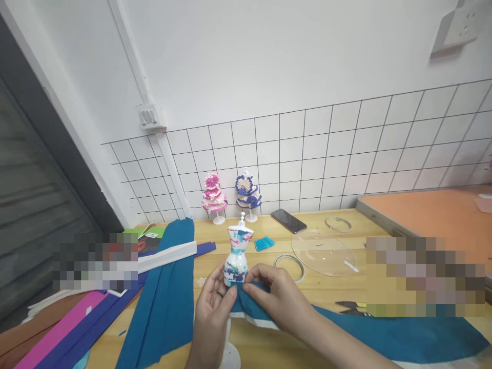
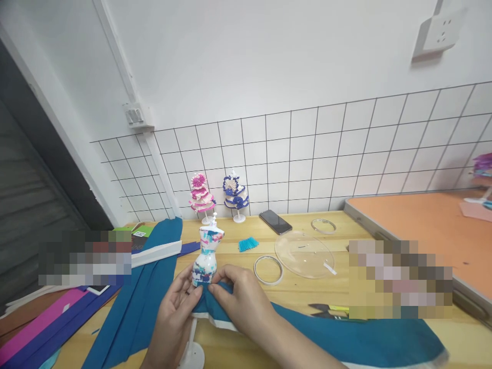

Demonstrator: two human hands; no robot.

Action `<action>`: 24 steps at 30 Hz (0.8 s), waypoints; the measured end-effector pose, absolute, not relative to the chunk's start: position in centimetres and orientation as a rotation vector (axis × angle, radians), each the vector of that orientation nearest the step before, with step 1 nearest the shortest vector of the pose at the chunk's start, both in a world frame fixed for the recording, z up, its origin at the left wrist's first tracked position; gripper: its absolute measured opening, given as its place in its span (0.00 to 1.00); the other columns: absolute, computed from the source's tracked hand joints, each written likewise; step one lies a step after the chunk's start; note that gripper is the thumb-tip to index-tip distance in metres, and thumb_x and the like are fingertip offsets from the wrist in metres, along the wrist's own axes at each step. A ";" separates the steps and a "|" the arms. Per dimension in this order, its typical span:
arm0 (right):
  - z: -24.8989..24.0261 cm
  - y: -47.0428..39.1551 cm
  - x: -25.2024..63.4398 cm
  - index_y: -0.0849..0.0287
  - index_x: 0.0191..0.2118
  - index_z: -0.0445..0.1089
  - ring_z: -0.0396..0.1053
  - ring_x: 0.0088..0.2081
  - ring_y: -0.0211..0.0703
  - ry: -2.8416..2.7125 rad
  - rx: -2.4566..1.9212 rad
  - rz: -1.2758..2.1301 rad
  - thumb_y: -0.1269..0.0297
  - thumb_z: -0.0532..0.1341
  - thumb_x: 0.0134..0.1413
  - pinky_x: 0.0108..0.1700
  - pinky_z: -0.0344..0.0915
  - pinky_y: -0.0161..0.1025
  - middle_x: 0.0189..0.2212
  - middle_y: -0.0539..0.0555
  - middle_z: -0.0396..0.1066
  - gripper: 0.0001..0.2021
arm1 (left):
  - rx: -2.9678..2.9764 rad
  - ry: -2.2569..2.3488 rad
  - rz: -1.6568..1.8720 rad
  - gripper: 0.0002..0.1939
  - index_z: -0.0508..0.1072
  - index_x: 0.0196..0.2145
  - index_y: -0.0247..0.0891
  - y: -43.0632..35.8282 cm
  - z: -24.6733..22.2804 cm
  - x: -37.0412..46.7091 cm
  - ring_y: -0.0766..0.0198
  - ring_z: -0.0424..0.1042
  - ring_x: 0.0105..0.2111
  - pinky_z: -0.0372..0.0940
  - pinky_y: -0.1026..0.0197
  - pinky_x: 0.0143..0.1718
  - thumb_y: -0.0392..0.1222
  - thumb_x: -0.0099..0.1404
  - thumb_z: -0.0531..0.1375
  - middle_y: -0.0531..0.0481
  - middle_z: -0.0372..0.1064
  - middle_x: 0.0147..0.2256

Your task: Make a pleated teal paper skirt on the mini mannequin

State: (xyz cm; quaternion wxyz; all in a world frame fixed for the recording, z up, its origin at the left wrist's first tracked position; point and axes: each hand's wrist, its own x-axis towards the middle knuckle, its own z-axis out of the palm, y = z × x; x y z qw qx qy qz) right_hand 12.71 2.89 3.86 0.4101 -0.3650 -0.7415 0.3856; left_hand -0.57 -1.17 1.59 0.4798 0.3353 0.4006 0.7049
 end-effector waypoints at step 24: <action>3.7 2.8 12.6 0.59 0.26 0.67 0.66 0.26 0.38 -1.745 -0.905 1.125 0.66 0.61 0.46 0.29 0.61 0.32 0.21 0.48 0.68 0.03 | 0.750 1.022 1.711 0.26 0.66 0.46 0.38 -0.7 1.1 -0.6 0.51 0.67 0.48 0.62 0.55 0.47 0.39 0.48 0.66 0.40 0.69 0.48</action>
